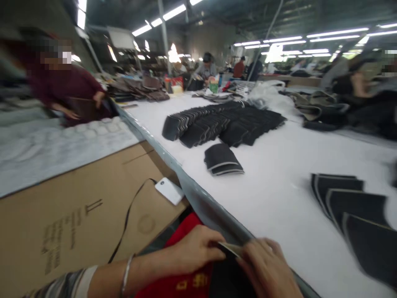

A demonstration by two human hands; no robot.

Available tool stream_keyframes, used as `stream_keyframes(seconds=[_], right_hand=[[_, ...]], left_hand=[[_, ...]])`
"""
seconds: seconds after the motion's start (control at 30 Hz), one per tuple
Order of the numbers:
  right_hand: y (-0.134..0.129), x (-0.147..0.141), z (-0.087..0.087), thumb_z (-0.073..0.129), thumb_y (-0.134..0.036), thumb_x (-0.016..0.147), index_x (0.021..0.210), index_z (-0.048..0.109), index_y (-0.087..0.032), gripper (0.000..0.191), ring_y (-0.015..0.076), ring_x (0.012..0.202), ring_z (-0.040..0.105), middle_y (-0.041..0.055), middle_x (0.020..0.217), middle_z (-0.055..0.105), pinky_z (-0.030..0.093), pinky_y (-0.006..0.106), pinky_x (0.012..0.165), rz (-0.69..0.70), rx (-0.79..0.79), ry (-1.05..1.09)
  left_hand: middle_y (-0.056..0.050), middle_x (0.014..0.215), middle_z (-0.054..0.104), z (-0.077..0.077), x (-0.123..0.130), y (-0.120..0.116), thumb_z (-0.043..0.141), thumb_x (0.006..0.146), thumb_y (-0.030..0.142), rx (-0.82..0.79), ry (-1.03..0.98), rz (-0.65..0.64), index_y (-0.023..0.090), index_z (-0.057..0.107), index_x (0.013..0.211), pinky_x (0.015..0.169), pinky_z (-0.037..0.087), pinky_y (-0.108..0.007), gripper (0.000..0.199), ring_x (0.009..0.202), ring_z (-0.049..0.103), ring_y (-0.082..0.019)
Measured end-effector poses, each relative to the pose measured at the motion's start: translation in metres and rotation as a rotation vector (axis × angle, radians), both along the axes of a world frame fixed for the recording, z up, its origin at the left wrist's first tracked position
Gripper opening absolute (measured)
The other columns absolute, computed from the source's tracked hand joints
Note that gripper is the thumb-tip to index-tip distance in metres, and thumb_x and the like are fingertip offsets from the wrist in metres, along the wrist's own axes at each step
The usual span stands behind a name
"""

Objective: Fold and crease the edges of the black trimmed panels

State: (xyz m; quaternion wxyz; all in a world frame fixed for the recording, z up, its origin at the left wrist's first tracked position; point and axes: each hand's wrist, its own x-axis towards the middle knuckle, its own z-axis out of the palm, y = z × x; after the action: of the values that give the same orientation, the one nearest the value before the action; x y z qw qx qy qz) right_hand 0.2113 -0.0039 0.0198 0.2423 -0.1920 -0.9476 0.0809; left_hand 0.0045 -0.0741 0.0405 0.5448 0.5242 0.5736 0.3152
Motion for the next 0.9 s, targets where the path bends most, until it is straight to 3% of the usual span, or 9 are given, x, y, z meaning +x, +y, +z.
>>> stream_keyframes(seconds=[0.17,0.37,0.57,0.9], right_hand=[[-0.009,0.002,0.015,0.04,-0.02,0.101,0.082,0.048,-0.02,0.021,0.0193,0.074,0.048,0.0012,0.076,0.058,0.031,0.038,0.081,-0.109,-0.189,-0.07],[-0.011,0.001,0.015,0.054,-0.019,0.095,0.085,0.05,-0.02,0.011,0.0204,0.081,0.048,0.003,0.088,0.059,0.03,0.036,0.077,-0.154,-0.172,-0.095],[-0.008,0.002,0.012,0.052,-0.018,0.096,0.087,0.049,-0.02,0.01,0.0198,0.085,0.05,0.0027,0.09,0.061,0.031,0.037,0.081,-0.111,-0.231,-0.123],[-0.007,0.006,0.016,0.049,-0.018,0.097,0.084,0.047,-0.019,0.013,0.0181,0.079,0.047,0.0009,0.083,0.055,0.029,0.037,0.084,-0.093,-0.333,-0.154]], left_hand=[[-0.001,0.082,0.066,-0.007,0.003,0.007,0.055,0.087,0.032,0.018,0.001,-0.111,0.013,0.071,0.09,0.072,0.041,-0.022,0.025,0.077,0.054,-0.017],[-0.001,0.081,0.069,-0.004,0.004,0.01,0.052,0.089,0.036,0.034,0.101,-0.168,0.014,0.073,0.088,0.07,0.042,-0.022,0.031,0.076,0.057,-0.018],[0.0,0.077,0.07,-0.003,0.004,0.012,0.051,0.09,0.034,0.031,0.129,-0.216,0.014,0.075,0.087,0.066,0.041,-0.021,0.031,0.071,0.057,-0.017],[0.0,0.098,0.075,-0.004,0.006,0.015,0.053,0.089,0.021,0.037,-0.018,-0.268,0.021,0.074,0.107,0.082,0.045,-0.022,0.028,0.091,0.066,-0.019]])
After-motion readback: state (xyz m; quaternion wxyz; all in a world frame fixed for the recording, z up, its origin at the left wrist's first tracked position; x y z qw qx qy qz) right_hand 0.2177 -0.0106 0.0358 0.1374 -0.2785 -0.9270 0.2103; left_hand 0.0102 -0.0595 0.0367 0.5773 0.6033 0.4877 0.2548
